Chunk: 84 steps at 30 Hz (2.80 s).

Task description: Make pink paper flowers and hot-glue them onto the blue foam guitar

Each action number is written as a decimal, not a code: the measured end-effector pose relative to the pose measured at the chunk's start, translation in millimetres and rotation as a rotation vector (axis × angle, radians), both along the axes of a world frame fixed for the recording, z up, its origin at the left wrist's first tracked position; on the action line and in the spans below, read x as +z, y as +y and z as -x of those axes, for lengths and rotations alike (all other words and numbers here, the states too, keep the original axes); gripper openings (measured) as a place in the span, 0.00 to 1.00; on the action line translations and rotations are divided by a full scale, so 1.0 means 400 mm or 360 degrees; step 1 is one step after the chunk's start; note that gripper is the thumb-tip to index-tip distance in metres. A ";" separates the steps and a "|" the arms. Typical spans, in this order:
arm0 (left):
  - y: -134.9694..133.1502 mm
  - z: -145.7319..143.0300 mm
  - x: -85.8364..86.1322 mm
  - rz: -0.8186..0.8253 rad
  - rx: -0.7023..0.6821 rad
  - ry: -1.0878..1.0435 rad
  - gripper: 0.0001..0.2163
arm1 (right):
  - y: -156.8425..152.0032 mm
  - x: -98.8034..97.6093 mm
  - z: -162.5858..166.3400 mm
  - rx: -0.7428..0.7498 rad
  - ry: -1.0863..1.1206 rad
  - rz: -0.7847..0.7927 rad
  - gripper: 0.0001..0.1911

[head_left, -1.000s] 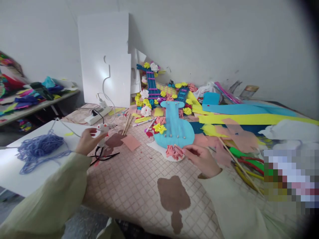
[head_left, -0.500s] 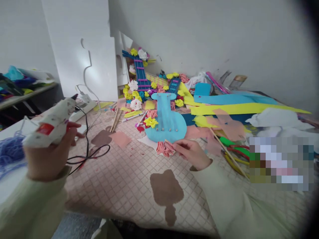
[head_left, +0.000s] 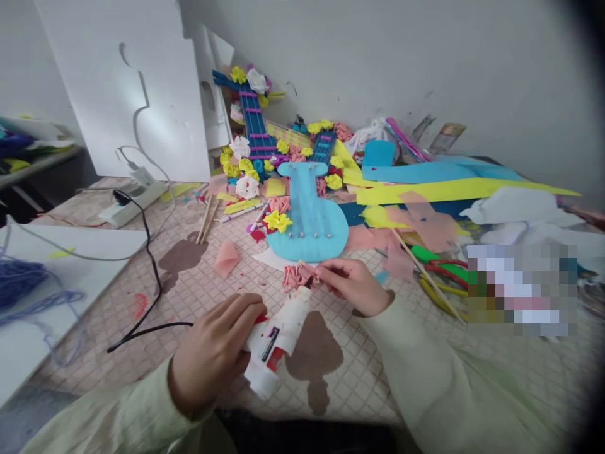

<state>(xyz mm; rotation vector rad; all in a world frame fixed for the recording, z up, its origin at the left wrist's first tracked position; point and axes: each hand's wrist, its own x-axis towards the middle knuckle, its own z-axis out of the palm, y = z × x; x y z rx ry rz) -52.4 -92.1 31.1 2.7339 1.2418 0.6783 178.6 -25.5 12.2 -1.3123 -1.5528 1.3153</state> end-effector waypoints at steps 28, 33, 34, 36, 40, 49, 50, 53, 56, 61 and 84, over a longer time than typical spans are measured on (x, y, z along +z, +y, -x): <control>0.014 -0.019 0.005 0.0147 0.0178 0.0274 0.10 | -0.002 0.009 -0.002 0.0006 -0.0026 -0.0003 0.14; 0.016 -0.018 0.004 0.0154 0.0157 0.0325 0.08 | -0.003 0.005 -0.003 0.0007 -0.0019 -0.0012 0.14; 0.016 -0.018 0.003 0.0157 0.0163 0.0330 0.08 | -0.003 0.005 -0.003 0.0004 -0.0019 -0.0015 0.14; 0.017 -0.017 0.002 0.0148 0.0165 0.0328 0.08 | -0.002 0.005 -0.004 -0.0003 -0.0019 -0.0016 0.14; 0.017 -0.017 0.003 0.0129 0.0134 0.0341 0.08 | -0.002 0.006 -0.004 0.0002 -0.0008 -0.0012 0.13; 0.011 -0.021 0.013 0.0222 0.0166 0.0378 0.08 | 0.001 0.008 -0.002 0.0012 0.0018 0.0018 0.13; 0.011 -0.021 0.014 0.0218 0.0170 0.0370 0.08 | 0.001 0.008 -0.002 0.0009 0.0023 0.0019 0.13; 0.011 -0.024 0.017 0.0215 0.0181 0.0376 0.09 | -0.001 0.010 -0.003 0.0005 0.0037 0.0025 0.12; 0.012 -0.026 0.019 0.0217 0.0168 0.0412 0.10 | -0.001 0.011 -0.004 0.0000 0.0027 0.0020 0.12; 0.013 -0.026 0.021 0.0199 0.0132 0.0450 0.10 | 0.001 0.005 -0.004 0.0010 0.0027 0.0007 0.13; 0.023 -0.028 0.042 0.0298 0.0106 0.0645 0.14 | 0.002 0.000 -0.003 -0.0009 -0.0033 -0.0039 0.13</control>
